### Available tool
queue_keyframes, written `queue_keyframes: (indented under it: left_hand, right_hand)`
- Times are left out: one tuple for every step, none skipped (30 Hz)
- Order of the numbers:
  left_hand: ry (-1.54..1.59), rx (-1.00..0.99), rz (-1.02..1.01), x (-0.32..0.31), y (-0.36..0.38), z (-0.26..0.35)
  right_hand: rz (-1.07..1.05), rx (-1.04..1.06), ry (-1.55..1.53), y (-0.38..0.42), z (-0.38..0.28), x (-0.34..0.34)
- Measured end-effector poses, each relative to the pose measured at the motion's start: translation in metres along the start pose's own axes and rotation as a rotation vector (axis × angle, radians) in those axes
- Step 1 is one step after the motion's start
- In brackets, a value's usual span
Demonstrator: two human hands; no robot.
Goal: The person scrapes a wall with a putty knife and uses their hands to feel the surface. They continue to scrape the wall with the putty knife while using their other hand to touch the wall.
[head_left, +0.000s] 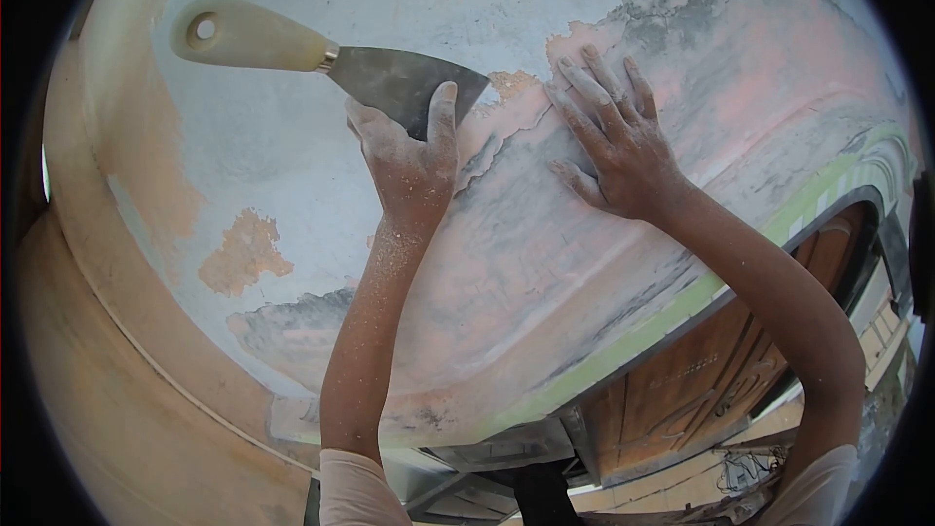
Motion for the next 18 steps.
queue_keyframes:
  left_hand:
    - [0.073,0.101,0.027,0.001,-0.002,0.000]
    - [0.034,0.054,-0.008,0.000,0.000,0.000]
    - [-0.003,0.009,-0.039,-0.001,0.005,-0.003]
    - [-0.040,-0.037,-0.066,-0.002,0.006,-0.003]
    - [0.039,0.031,-0.035,-0.001,0.004,-0.003]
    - [0.119,0.097,-0.005,0.000,-0.002,0.000]
    - [0.199,0.163,0.024,0.000,-0.005,0.000]
    - [0.096,0.071,-0.025,0.000,-0.004,-0.001]
    - [-0.006,-0.019,-0.074,0.000,0.000,-0.004]
    - [-0.107,-0.111,-0.118,-0.001,0.003,-0.007]
    - [-0.035,-0.082,-0.121,-0.001,0.004,-0.012]
    - [0.022,-0.016,-0.070,0.000,0.001,-0.010]
    - [0.079,0.048,-0.021,0.000,-0.003,-0.005]
    - [0.139,0.111,0.025,0.001,-0.005,-0.002]
    - [0.060,0.034,-0.001,0.001,-0.003,-0.002]
    - [-0.017,-0.043,-0.021,0.001,-0.001,-0.003]
    - [-0.094,-0.121,-0.039,0.000,0.000,-0.003]
    - [-0.028,-0.042,-0.017,0.000,-0.003,-0.002]
  right_hand:
    - [-0.002,0.001,0.001,0.000,0.000,0.000]
    - [-0.006,-0.002,0.001,0.000,0.000,-0.001]
    - [-0.011,-0.002,0.002,0.001,0.000,-0.001]
    - [-0.006,-0.002,0.000,0.001,0.000,0.000]
    - [0.000,-0.001,-0.004,0.001,0.000,-0.001]
    - [0.007,0.001,-0.007,0.001,0.000,-0.001]
    - [0.007,0.011,0.007,0.000,0.001,-0.001]
    - [0.005,0.016,0.022,0.000,0.000,0.000]
    - [0.001,0.022,0.036,0.001,-0.001,0.000]
    - [0.002,0.019,0.038,0.001,0.000,0.001]
    - [0.004,0.019,0.037,0.001,0.000,0.001]
    - [0.006,0.020,0.034,0.000,0.000,0.000]
    - [0.006,0.024,0.036,0.000,0.000,0.000]
    - [0.005,0.025,0.038,-0.001,0.000,0.000]
    - [0.000,0.022,0.041,0.001,0.000,0.000]
    - [0.001,0.014,0.031,0.002,0.000,0.000]
    - [0.002,0.009,0.022,0.001,0.000,0.000]
    - [0.004,0.004,0.010,0.001,0.000,-0.001]
Point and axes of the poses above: each hand's wrist, its own y-axis away from the middle knuckle, its own x-axis out of the back of the hand, z = x × y, the point moved 2 cm from there along -y, towards the middle knuckle, and after that the axes turned 5 degrees about z, right-handed, at the moved point
